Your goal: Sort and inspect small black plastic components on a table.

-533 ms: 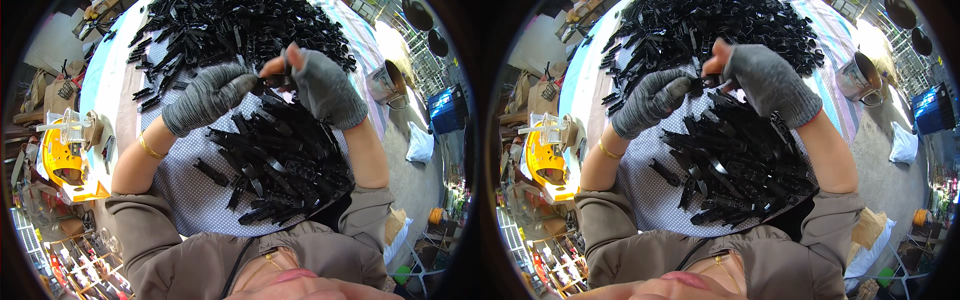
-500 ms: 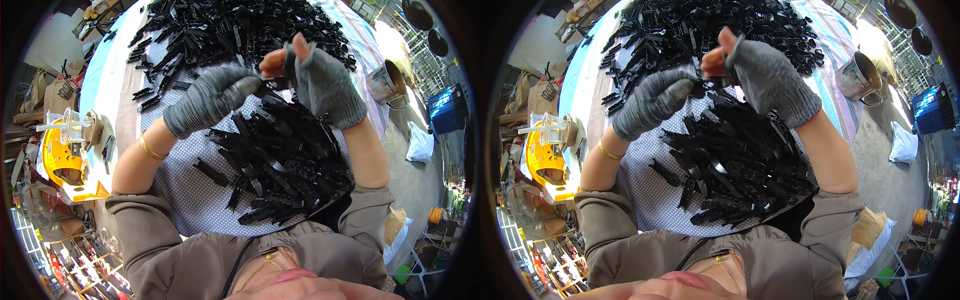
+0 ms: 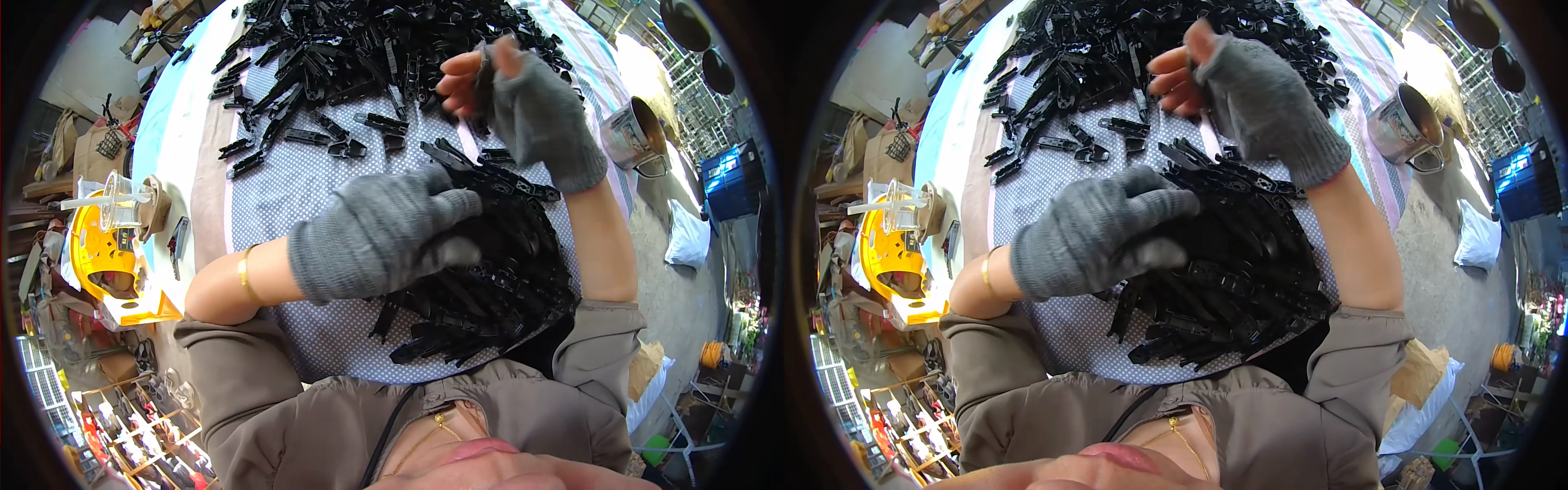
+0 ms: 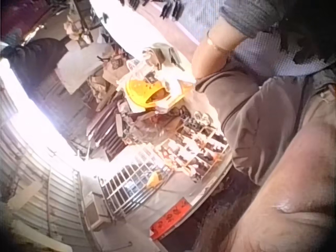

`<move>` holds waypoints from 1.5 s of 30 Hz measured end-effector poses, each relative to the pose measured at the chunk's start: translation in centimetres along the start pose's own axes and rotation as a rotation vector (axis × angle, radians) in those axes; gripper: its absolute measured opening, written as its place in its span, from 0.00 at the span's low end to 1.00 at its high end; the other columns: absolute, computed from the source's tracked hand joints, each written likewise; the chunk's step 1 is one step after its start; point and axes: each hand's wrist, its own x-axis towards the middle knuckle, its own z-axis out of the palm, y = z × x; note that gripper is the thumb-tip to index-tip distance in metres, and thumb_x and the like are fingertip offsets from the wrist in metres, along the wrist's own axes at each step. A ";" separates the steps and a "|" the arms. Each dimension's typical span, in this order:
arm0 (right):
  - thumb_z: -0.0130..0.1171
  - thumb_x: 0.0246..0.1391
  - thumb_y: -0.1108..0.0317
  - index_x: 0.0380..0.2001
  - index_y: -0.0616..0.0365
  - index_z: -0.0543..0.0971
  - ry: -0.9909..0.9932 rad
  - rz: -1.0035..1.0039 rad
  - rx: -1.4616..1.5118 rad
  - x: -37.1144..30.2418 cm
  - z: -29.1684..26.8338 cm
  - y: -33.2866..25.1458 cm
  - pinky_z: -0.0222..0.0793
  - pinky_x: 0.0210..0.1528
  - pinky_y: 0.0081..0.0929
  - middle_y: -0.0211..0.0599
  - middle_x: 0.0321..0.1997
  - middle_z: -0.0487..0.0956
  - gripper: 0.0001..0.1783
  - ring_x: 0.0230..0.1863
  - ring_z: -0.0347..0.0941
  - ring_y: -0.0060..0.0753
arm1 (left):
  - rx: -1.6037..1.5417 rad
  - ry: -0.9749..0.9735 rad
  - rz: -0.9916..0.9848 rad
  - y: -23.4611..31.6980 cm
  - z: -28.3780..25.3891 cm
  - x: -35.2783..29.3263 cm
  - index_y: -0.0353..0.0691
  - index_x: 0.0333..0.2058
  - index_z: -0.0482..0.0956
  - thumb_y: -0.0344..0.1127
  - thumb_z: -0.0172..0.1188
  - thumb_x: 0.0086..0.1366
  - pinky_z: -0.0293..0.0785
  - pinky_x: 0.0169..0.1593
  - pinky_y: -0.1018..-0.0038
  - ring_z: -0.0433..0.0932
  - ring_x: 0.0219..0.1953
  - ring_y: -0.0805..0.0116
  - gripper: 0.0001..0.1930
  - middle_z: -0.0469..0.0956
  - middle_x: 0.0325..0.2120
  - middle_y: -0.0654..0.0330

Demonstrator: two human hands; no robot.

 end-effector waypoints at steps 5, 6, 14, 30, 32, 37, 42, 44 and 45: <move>0.58 0.47 0.56 0.32 0.57 0.76 -0.009 -0.136 -0.836 0.8 0.1 3.6 0.70 0.33 0.25 0.34 0.29 0.76 0.16 0.32 0.72 0.28 | 0.011 0.071 -0.067 -8.0 -3.1 -1.1 0.41 0.35 0.77 0.42 0.63 0.51 0.73 0.35 0.69 0.76 0.31 0.58 0.15 0.75 0.30 0.56; 0.58 0.46 0.56 0.31 0.57 0.75 -0.018 -0.202 -1.142 1.0 0.7 3.8 0.70 0.34 0.27 0.35 0.29 0.75 0.15 0.34 0.72 0.31 | 0.230 0.069 -0.142 -9.9 -3.7 -1.8 0.42 0.35 0.78 0.41 0.63 0.50 0.73 0.37 0.68 0.76 0.32 0.59 0.14 0.75 0.30 0.56; 0.58 0.44 0.58 0.32 0.57 0.75 0.066 -0.137 -1.548 0.0 1.2 3.2 0.70 0.36 0.34 0.37 0.32 0.73 0.15 0.38 0.72 0.38 | 0.409 -0.183 -0.398 -13.5 -2.9 -1.0 0.41 0.36 0.78 0.34 0.63 0.50 0.72 0.43 0.71 0.76 0.35 0.62 0.13 0.77 0.27 0.56; 0.57 0.45 0.71 0.33 0.58 0.76 0.137 -0.132 -1.030 -0.4 0.9 3.0 0.71 0.35 0.31 0.41 0.31 0.76 0.09 0.33 0.75 0.40 | -1.027 0.330 -0.095 -10.2 0.1 1.5 0.36 0.35 0.74 0.27 0.59 0.55 0.77 0.35 0.78 0.77 0.30 0.72 0.08 0.76 0.29 0.59; 0.58 0.44 0.72 0.33 0.58 0.76 0.141 -0.256 -1.221 -0.2 0.8 3.9 0.71 0.35 0.30 0.41 0.31 0.76 0.09 0.33 0.75 0.40 | -0.958 0.268 -0.176 -10.3 0.8 1.5 0.35 0.35 0.74 0.27 0.59 0.55 0.76 0.35 0.78 0.76 0.29 0.73 0.09 0.76 0.28 0.59; 0.58 0.44 0.73 0.34 0.59 0.76 0.080 -0.240 -1.117 -0.4 0.8 2.8 0.71 0.35 0.29 0.39 0.31 0.76 0.11 0.34 0.75 0.38 | -0.947 0.342 -0.130 -9.6 2.1 1.9 0.35 0.44 0.70 0.26 0.60 0.54 0.74 0.41 0.78 0.73 0.34 0.76 0.17 0.73 0.33 0.62; 0.57 0.45 0.76 0.38 0.61 0.75 -0.010 -0.161 -1.006 -0.5 2.4 1.9 0.72 0.38 0.25 0.38 0.31 0.77 0.13 0.35 0.74 0.32 | -0.845 0.398 -0.145 -9.8 2.4 2.0 0.37 0.52 0.62 0.27 0.65 0.49 0.72 0.45 0.78 0.72 0.39 0.74 0.31 0.72 0.36 0.62; 0.56 0.47 0.76 0.40 0.61 0.75 0.050 -0.228 -0.795 -0.7 3.4 1.7 0.71 0.39 0.22 0.38 0.33 0.77 0.13 0.36 0.74 0.29 | -1.001 0.435 -0.200 -9.4 2.9 2.4 0.38 0.52 0.62 0.25 0.64 0.49 0.73 0.45 0.77 0.72 0.40 0.73 0.31 0.72 0.37 0.61; 0.56 0.47 0.76 0.40 0.61 0.75 0.047 -0.230 -0.793 -0.8 3.6 1.4 0.71 0.39 0.22 0.38 0.33 0.77 0.13 0.36 0.74 0.29 | -1.157 0.469 -0.254 -9.2 3.1 2.5 0.39 0.53 0.62 0.23 0.64 0.48 0.73 0.44 0.76 0.72 0.41 0.72 0.32 0.72 0.38 0.61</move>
